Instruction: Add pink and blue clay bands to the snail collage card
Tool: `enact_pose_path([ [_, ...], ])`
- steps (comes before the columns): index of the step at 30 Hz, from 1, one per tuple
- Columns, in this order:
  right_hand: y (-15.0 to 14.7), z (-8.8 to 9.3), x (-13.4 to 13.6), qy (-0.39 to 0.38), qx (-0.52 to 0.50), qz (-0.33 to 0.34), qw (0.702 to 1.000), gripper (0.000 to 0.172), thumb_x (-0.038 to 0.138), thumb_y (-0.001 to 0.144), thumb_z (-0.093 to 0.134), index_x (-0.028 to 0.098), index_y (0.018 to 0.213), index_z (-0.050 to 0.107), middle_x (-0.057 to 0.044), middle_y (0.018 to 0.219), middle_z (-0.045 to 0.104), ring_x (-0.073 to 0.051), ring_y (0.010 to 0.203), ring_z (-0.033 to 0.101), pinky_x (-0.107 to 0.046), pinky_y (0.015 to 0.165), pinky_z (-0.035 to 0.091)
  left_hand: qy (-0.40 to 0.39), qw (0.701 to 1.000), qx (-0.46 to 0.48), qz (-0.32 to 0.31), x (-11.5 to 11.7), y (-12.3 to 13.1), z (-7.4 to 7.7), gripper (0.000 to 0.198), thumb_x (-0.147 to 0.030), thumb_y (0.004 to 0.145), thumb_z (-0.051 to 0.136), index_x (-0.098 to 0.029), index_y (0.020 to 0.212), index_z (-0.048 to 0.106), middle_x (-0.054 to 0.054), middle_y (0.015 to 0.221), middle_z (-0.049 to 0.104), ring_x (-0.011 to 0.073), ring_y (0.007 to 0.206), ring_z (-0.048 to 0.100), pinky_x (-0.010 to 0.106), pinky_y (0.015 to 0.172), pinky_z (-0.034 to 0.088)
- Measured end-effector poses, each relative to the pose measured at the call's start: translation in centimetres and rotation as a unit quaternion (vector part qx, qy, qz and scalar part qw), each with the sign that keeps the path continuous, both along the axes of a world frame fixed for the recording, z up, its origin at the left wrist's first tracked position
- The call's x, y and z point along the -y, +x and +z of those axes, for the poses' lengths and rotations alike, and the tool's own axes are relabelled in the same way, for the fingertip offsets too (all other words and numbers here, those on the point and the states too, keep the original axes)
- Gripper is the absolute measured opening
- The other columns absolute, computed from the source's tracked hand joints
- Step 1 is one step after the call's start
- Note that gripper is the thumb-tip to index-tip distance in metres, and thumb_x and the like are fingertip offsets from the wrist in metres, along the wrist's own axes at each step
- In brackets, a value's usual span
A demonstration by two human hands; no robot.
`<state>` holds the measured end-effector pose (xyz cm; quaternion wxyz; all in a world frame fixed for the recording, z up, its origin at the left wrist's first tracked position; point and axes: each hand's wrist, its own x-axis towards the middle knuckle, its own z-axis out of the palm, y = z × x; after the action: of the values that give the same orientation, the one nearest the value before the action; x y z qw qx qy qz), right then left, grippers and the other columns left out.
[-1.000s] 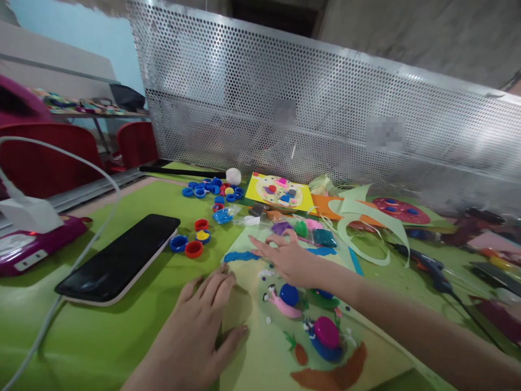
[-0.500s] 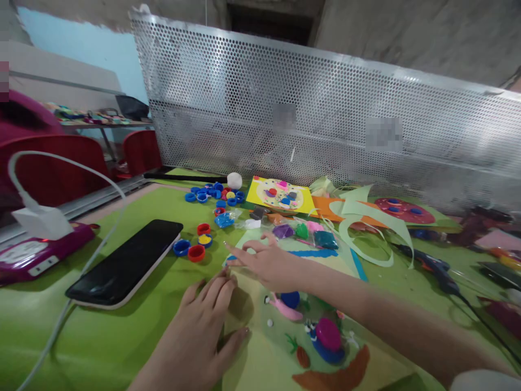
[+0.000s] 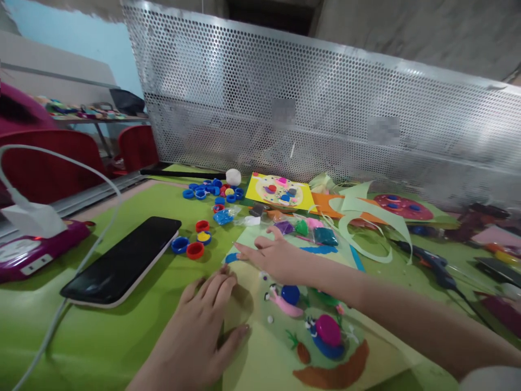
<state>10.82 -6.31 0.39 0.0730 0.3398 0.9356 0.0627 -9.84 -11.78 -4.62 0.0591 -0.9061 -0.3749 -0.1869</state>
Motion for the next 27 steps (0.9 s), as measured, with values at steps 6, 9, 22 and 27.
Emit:
enact_pose_path([
  [6,1.0,0.3,0.6,0.000,0.008,-0.016,1.000,0.064,0.004,0.081,0.040,0.003,0.141,0.017,-0.015,0.100,0.066,-0.027,0.100,0.044,-0.055,0.095,0.021,0.000,1.000,-0.006,-0.001,-0.1,0.0,-0.1,0.052,-0.052,0.084,0.041,-0.015,0.120,0.045,0.012,0.125,0.057,0.0282,0.117,0.048,0.042,0.092,0.033],
  [9,1.7,0.5,0.7,0.016,0.021,-0.029,0.999,0.066,0.002,0.079,0.040,0.002,0.141,0.017,-0.015,0.095,0.065,-0.027,0.100,0.045,-0.052,0.093,0.024,0.012,1.000,-0.005,0.001,-0.1,-0.1,-0.4,0.053,-0.052,0.084,0.041,-0.015,0.123,0.043,0.011,0.127,0.055,0.0276,0.118,0.047,0.042,0.093,0.032],
  [22,2.2,0.9,0.5,0.015,-0.020,-0.025,0.999,0.078,0.003,0.075,0.042,0.011,0.145,0.007,-0.015,0.113,0.062,-0.027,0.113,0.041,-0.051,0.097,0.022,0.028,1.000,-0.005,-0.003,-0.1,-0.2,-0.4,0.052,-0.051,0.085,0.042,-0.015,0.122,0.042,0.010,0.125,0.057,0.0270,0.117,0.048,0.041,0.093,0.032],
  [27,1.4,0.5,0.4,0.001,0.007,-0.031,0.999,0.078,0.001,0.073,0.042,0.005,0.144,0.009,-0.015,0.097,0.067,-0.027,0.106,0.045,-0.055,0.095,0.022,0.021,1.000,-0.007,0.000,-0.1,-0.2,-0.4,0.053,-0.053,0.084,0.042,-0.016,0.122,0.043,0.010,0.127,0.055,0.0273,0.118,0.047,0.041,0.093,0.031],
])
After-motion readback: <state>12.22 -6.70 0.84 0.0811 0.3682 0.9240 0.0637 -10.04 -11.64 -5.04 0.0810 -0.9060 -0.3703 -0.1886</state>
